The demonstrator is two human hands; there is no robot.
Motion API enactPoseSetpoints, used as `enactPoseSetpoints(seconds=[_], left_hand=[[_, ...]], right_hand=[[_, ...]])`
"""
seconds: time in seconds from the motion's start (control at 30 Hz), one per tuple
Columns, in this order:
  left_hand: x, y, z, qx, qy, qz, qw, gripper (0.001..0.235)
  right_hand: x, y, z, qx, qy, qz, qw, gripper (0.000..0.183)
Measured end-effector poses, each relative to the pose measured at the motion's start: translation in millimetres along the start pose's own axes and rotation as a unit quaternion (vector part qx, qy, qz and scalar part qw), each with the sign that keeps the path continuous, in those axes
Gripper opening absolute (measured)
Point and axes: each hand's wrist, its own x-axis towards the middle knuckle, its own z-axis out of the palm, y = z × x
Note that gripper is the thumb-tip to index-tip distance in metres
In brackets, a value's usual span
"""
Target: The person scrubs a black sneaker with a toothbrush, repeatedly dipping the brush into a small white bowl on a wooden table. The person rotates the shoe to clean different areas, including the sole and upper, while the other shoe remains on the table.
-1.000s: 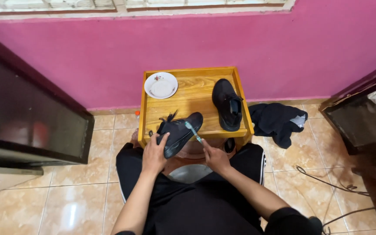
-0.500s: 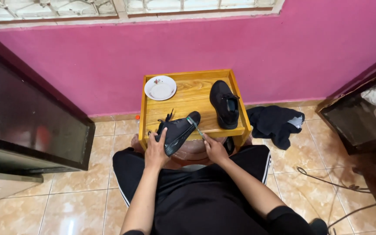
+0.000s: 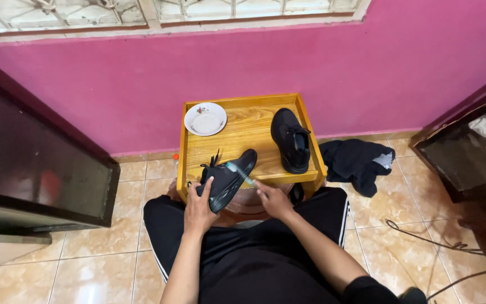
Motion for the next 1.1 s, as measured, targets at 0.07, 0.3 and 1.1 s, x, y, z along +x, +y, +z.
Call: enactPoseSetpoints(seconds=[0.07, 0.3, 1.1], left_hand=[[-2, 2, -2, -0.004, -0.002, -0.006, 1.000, 0.109], [-2, -4, 3, -0.006, -0.008, -0.023, 1.000, 0.108], [3, -13, -7, 0.081, 0.068, 0.069, 0.992, 0.101]], right_hand=[[-4, -9, -5, -0.003, 0.016, 0.018, 1.000, 0.045], [-6, -7, 9, 0.059, 0.012, 0.004, 0.998, 0.044], [-1, 17, 10, 0.049, 0.075, 0.012, 0.996, 0.044]])
